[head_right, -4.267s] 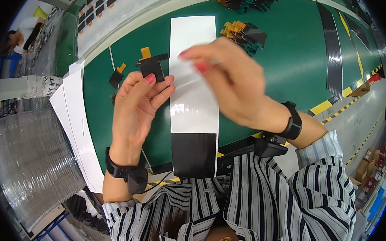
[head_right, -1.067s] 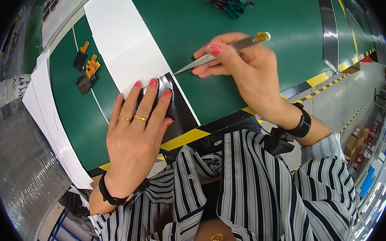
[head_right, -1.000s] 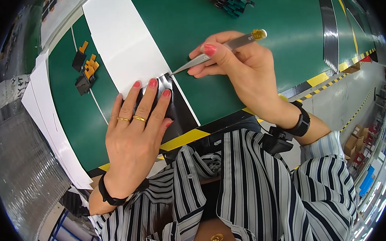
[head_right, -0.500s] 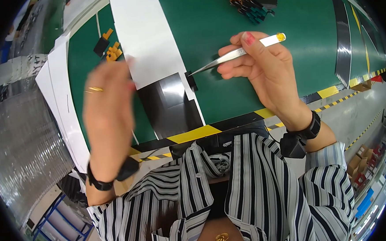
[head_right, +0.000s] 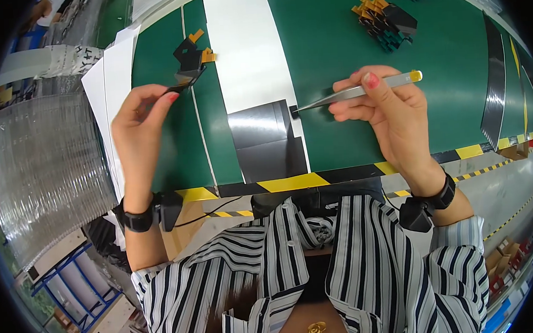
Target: The person uses tweezers to peel a black adhesive strip from a backing sheet, applies it to a small electronic component, and then places the finished component onto a tray.
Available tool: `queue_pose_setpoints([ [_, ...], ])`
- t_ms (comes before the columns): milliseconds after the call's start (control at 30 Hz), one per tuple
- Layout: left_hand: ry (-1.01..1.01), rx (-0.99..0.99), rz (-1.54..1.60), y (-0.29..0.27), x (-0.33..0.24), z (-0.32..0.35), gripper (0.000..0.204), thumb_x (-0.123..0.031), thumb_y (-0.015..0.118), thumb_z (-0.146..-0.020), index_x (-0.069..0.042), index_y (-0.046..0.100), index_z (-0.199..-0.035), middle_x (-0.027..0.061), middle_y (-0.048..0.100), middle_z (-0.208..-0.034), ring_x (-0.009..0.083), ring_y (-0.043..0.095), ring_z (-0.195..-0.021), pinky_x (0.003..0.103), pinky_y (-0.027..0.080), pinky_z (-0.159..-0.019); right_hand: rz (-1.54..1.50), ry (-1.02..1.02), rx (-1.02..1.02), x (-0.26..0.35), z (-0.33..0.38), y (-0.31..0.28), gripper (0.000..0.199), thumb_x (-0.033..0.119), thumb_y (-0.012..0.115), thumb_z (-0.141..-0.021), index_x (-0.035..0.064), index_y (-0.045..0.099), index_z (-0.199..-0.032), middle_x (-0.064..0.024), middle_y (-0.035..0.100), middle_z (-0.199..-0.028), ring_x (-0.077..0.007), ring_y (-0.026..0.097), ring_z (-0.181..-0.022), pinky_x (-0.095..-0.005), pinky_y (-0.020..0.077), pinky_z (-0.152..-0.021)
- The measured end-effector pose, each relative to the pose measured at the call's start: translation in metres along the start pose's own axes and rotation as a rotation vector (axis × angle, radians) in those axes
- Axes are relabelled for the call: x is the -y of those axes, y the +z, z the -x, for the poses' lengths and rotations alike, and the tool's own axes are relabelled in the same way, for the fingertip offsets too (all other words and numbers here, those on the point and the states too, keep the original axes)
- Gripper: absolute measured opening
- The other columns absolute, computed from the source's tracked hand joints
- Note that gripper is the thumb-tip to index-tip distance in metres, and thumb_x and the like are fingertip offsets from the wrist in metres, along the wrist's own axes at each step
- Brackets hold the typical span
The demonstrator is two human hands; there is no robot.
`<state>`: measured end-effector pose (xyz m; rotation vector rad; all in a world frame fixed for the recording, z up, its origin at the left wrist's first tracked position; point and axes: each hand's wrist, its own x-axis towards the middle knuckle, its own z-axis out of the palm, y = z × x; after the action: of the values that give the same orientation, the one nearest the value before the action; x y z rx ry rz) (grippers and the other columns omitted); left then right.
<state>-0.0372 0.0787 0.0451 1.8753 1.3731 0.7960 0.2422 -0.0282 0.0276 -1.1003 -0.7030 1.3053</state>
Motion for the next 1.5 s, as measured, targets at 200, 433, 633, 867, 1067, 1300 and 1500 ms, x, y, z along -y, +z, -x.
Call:
queue_pose_setpoints([
  [200, -0.263, 0.116, 0.654, 0.002, -0.036, -0.019, 0.019, 0.0, 0.056, -0.078, 0.003, 0.057, -0.096, 0.003, 0.057, -0.078, 0.0107, 0.056, -0.066, 0.023, 0.048, -0.063, 0.021, -0.199, 0.181, 0.034, -0.021, 0.03, 0.018, 0.015, 0.045, -0.088, -0.0001, 0.047, -0.097, -0.02, 0.057, -0.09, -0.0243, 0.061, -0.074, -0.0302, 0.0525, -0.063],
  [433, -0.32, 0.153, 0.968, 0.05, -0.041, -0.046, 0.023, -0.001, 0.056, -0.078, 0.004, 0.055, -0.101, 0.0043, 0.058, -0.08, 0.0108, 0.056, -0.067, 0.024, 0.048, -0.066, 0.067, -0.508, 0.14, 0.034, -0.047, 0.027, 0.013, 0.01, 0.048, -0.086, 0.0015, 0.042, -0.095, -0.0197, 0.057, -0.089, -0.0259, 0.059, -0.08, -0.0334, 0.052, -0.067],
  [633, -0.317, 0.151, 0.988, 0.061, -0.042, -0.034, 0.022, -0.001, 0.058, -0.077, 0.003, 0.055, -0.099, 0.0049, 0.059, -0.082, 0.0108, 0.056, -0.067, 0.024, 0.048, -0.066, 0.103, -0.473, 0.174, 0.028, -0.042, 0.028, 0.011, 0.01, 0.048, -0.086, 0.0025, 0.043, -0.092, -0.0201, 0.057, -0.089, -0.0254, 0.059, -0.077, -0.0334, 0.0517, -0.068],
  [867, -0.298, 0.131, 0.984, 0.063, -0.042, -0.032, 0.02, -0.001, 0.058, -0.077, 0.002, 0.056, -0.097, 0.0045, 0.058, -0.081, 0.011, 0.056, -0.068, 0.024, 0.048, -0.066, 0.104, -0.422, 0.151, 0.025, -0.047, 0.025, 0.011, 0.009, 0.049, -0.085, 0.0024, 0.043, -0.093, -0.0203, 0.057, -0.09, -0.0255, 0.061, -0.073, -0.0328, 0.0519, -0.068],
  [1067, -0.295, 0.157, 0.957, 0.063, -0.043, -0.028, 0.022, -0.001, 0.059, -0.077, 0.003, 0.056, -0.098, 0.0048, 0.058, -0.08, 0.0117, 0.056, -0.067, 0.023, 0.047, -0.065, 0.106, -0.41, 0.106, 0.022, -0.049, 0.024, 0.012, 0.01, 0.049, -0.086, 0.0017, 0.045, -0.094, -0.0212, 0.057, -0.09, -0.0256, 0.061, -0.074, -0.0326, 0.0517, -0.068],
  [1300, -0.293, 0.178, 0.932, 0.064, -0.045, -0.026, 0.021, -0.001, 0.059, -0.077, 0.003, 0.057, -0.097, 0.0057, 0.058, -0.081, 0.0122, 0.056, -0.066, 0.023, 0.047, -0.064, 0.093, -0.408, 0.086, 0.021, -0.052, 0.025, 0.012, 0.01, 0.049, -0.086, 0.0012, 0.045, -0.094, -0.0213, 0.057, -0.091, -0.0259, 0.061, -0.076, -0.032, 0.0514, -0.069],
  [1500, -0.292, 0.193, 0.933, 0.063, -0.044, -0.025, 0.021, -0.001, 0.059, -0.076, 0.003, 0.057, -0.097, 0.0063, 0.059, -0.081, 0.0123, 0.057, -0.066, 0.022, 0.047, -0.064, 0.107, -0.414, 0.058, 0.021, -0.054, 0.024, 0.012, 0.011, 0.048, -0.086, 0.0009, 0.045, -0.094, -0.0211, 0.057, -0.091, -0.0265, 0.061, -0.078, -0.0316, 0.0511, -0.071],
])
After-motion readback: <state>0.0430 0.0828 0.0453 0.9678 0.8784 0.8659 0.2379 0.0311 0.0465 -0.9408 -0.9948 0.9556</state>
